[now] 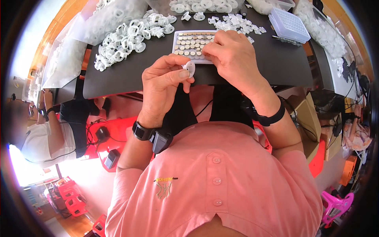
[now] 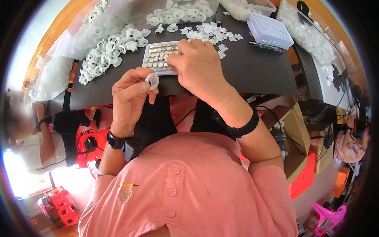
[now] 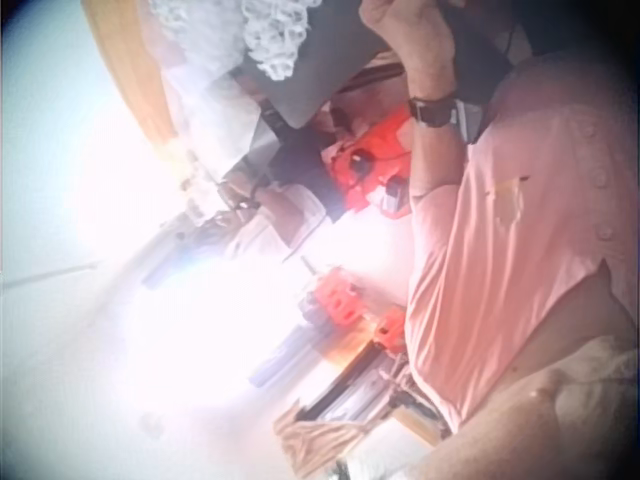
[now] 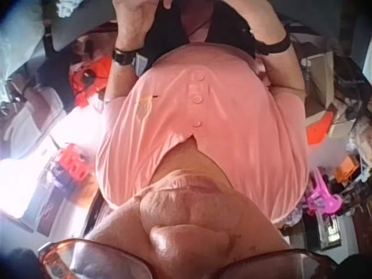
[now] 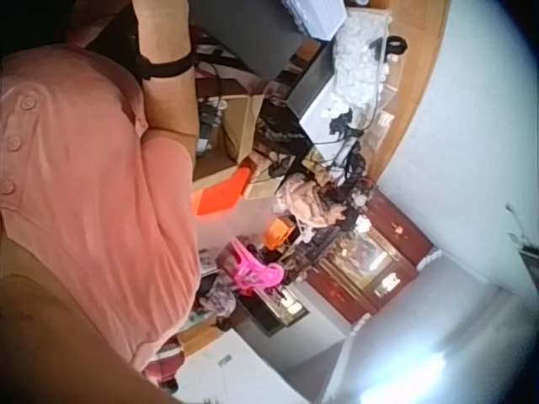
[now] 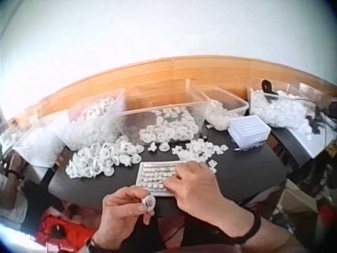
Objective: Manually assemble small white plastic rings and components into a grid-based assembly tray.
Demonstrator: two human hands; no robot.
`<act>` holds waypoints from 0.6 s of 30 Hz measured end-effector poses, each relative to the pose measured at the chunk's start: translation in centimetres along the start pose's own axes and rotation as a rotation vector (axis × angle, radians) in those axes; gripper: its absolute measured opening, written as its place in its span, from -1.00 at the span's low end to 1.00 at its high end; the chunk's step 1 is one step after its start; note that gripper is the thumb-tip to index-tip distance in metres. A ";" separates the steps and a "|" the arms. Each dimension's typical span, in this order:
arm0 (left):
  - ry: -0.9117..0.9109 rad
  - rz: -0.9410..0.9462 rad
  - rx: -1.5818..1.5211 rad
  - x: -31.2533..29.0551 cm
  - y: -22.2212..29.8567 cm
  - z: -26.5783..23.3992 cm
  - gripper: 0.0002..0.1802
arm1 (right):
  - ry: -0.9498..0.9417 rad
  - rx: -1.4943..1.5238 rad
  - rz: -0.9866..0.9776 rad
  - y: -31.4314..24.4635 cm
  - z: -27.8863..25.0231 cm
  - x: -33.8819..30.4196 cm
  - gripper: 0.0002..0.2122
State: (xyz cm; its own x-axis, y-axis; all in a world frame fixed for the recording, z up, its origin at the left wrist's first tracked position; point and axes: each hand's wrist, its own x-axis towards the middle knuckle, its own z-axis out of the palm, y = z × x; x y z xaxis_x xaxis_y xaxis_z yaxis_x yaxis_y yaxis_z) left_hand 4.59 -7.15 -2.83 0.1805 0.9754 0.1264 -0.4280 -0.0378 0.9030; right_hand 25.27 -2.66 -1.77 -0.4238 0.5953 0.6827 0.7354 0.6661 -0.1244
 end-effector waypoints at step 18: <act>-0.028 -0.052 -0.123 0.4 -0.1 -1.1 -0.73 | -0.117 -0.071 -0.083 0.4 0.1 0.6 -0.94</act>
State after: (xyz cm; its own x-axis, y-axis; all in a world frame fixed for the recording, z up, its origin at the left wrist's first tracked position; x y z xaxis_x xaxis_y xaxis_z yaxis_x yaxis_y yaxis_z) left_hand 3.78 -6.56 -3.34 0.2297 0.9687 0.0937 -0.5226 0.0416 0.8515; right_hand 25.27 -1.94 -1.50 -0.5405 0.5906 0.5993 0.7291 0.6842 -0.0167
